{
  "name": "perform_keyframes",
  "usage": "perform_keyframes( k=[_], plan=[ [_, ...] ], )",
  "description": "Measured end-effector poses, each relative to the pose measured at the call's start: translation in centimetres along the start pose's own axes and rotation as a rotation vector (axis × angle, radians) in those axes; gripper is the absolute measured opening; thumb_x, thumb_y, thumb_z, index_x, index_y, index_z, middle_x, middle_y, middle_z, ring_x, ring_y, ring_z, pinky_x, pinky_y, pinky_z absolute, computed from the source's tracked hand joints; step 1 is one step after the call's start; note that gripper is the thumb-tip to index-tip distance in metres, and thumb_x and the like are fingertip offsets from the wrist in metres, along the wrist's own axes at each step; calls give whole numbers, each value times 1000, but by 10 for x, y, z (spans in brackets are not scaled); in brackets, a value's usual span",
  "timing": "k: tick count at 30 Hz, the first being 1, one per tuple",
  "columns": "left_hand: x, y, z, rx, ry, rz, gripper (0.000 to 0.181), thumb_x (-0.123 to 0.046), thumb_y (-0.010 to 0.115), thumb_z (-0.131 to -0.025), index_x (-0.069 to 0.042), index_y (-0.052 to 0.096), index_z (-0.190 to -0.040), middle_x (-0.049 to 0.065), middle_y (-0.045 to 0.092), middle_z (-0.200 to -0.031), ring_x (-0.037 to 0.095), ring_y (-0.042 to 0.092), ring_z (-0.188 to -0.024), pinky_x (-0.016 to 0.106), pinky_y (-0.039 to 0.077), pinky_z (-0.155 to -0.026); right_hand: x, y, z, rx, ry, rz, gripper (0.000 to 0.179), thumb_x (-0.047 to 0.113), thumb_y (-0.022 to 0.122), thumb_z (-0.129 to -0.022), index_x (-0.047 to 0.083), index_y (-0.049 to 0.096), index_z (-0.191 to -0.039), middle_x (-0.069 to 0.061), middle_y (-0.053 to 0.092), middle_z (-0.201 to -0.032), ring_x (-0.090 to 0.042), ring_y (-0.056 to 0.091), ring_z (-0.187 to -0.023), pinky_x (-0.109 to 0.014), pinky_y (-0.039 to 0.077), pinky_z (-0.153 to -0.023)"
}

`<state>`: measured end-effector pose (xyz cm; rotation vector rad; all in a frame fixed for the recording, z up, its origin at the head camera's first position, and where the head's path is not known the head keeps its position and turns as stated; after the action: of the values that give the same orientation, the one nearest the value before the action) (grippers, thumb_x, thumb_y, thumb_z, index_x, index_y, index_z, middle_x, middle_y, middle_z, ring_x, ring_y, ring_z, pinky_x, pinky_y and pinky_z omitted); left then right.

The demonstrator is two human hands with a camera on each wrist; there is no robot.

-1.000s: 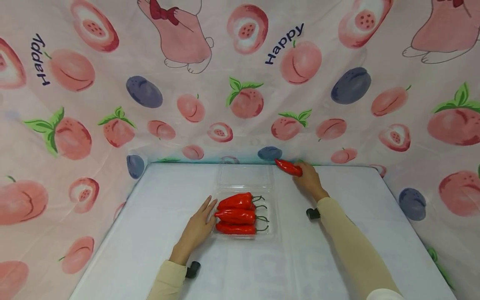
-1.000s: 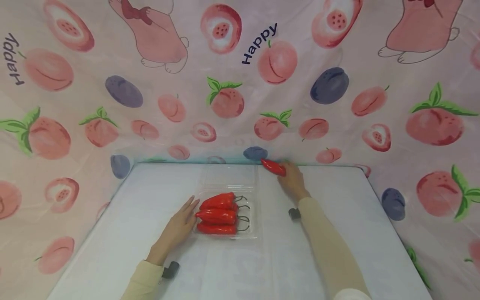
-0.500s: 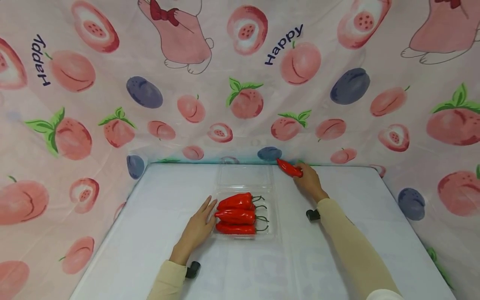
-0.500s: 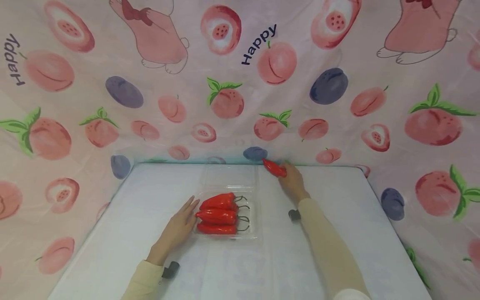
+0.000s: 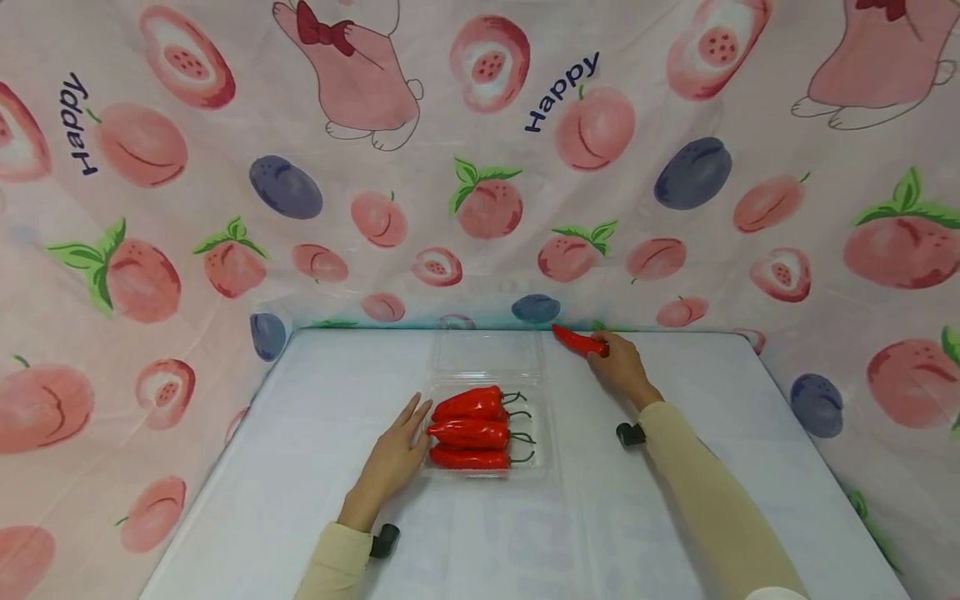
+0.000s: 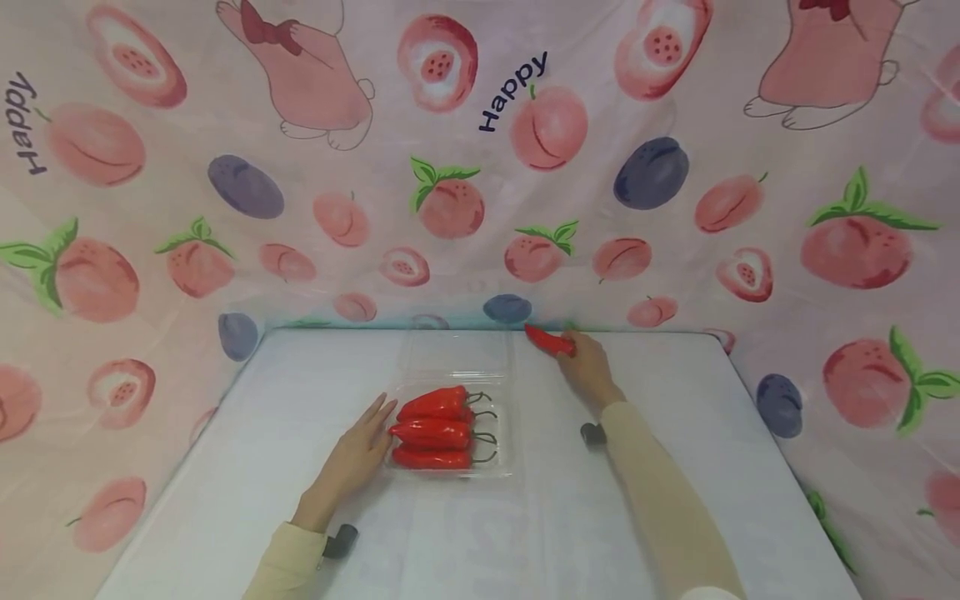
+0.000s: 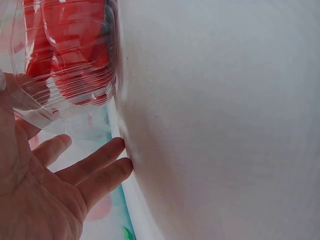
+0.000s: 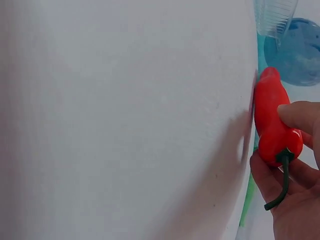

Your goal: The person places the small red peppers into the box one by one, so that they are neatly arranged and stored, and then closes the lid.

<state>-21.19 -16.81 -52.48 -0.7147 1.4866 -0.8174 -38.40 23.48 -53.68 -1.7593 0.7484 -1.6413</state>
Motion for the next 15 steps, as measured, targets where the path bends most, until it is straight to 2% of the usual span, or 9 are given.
perform_keyframes(
  k=[9,15],
  plan=[
    [2,2,0,-3,-2,-6,55,-34,50,-100,-25,37,-153,-2,27,-163,34,45,-140,59,42,-107,5,-6,9,-30,-24,18,41,18,61,-96,7,54,-135,-19,62,-127,-32,55,-106,-50,48,-99],
    [2,1,0,-1,-2,3,55,-32,49,-99,-26,37,-153,-4,27,-163,34,46,-139,58,42,-108,10,-12,17,-47,-40,12,40,19,61,-96,9,55,-134,-17,64,-115,-30,54,-97,-43,49,-86]
  ],
)
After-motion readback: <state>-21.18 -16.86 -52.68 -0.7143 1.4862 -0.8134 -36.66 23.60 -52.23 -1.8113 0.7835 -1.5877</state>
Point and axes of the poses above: each hand's wrist, its own z-axis away from the middle knuckle, its own y-axis out of the palm, x = y × z, the point moved 4 cm from there along -z, towards the middle knuckle
